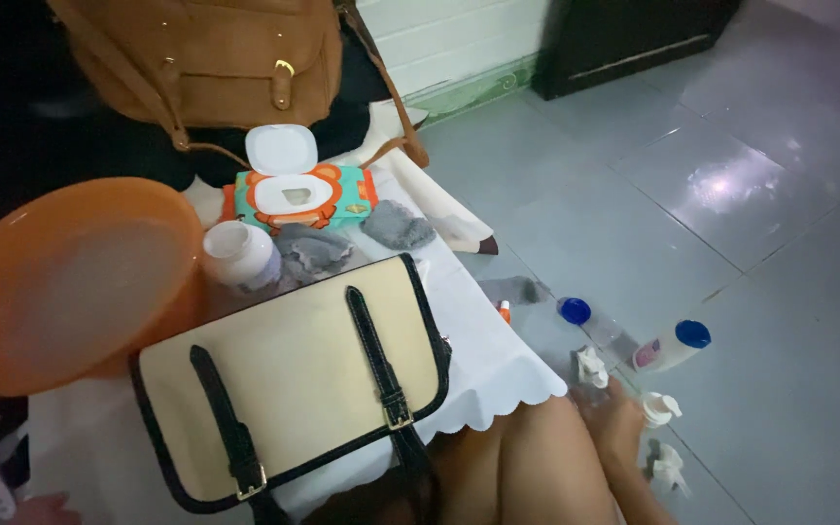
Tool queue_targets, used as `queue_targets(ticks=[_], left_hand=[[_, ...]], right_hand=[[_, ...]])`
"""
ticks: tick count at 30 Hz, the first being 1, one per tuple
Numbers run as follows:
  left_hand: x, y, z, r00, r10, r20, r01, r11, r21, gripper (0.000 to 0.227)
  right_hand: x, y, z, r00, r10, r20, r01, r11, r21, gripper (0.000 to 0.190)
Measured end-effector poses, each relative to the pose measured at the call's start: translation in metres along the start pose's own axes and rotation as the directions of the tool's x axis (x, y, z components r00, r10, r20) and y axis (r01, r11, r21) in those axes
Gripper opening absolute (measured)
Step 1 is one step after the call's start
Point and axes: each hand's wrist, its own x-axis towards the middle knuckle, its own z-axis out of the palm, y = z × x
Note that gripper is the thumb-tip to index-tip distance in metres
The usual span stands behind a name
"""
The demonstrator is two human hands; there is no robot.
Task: Cleaning a small leather bag using a cloth, a toothbrush, and cleaning solution.
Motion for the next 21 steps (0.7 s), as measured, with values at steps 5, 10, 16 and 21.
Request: queue_targets(ticks=[5,10,16,21], left_hand=[[0.048,-0.042,-0.044,0.999,-0.046,-0.008,0.046,0.998,-0.031,0.047],[0.086,-0.071,-0.061,0.995,-0.103,0.012,0.104,0.992,-0.066,0.050],[0.118,-0.088,-0.059,0.986,-0.163,0.040,0.166,0.981,-0.099,0.053],[0.061,0.064,0.035,0.991,-0.082,-0.108,0.125,0.856,0.502,0.037]], right_hand=[[0.009,-0.055,-0.041,0.988,-0.133,-0.081,0.140,0.986,0.090,0.027],[-0.030,-0.133,-0.117,0.967,-0.219,-0.129,0.254,0.826,0.503,0.041],[-0.078,-0.184,-0.147,0.987,0.044,0.152,-0.157,0.414,0.897,0.047],[-0.087,-0.191,-0.134,0.887,-0.450,0.108,-0.043,0.153,0.987,0.073]])
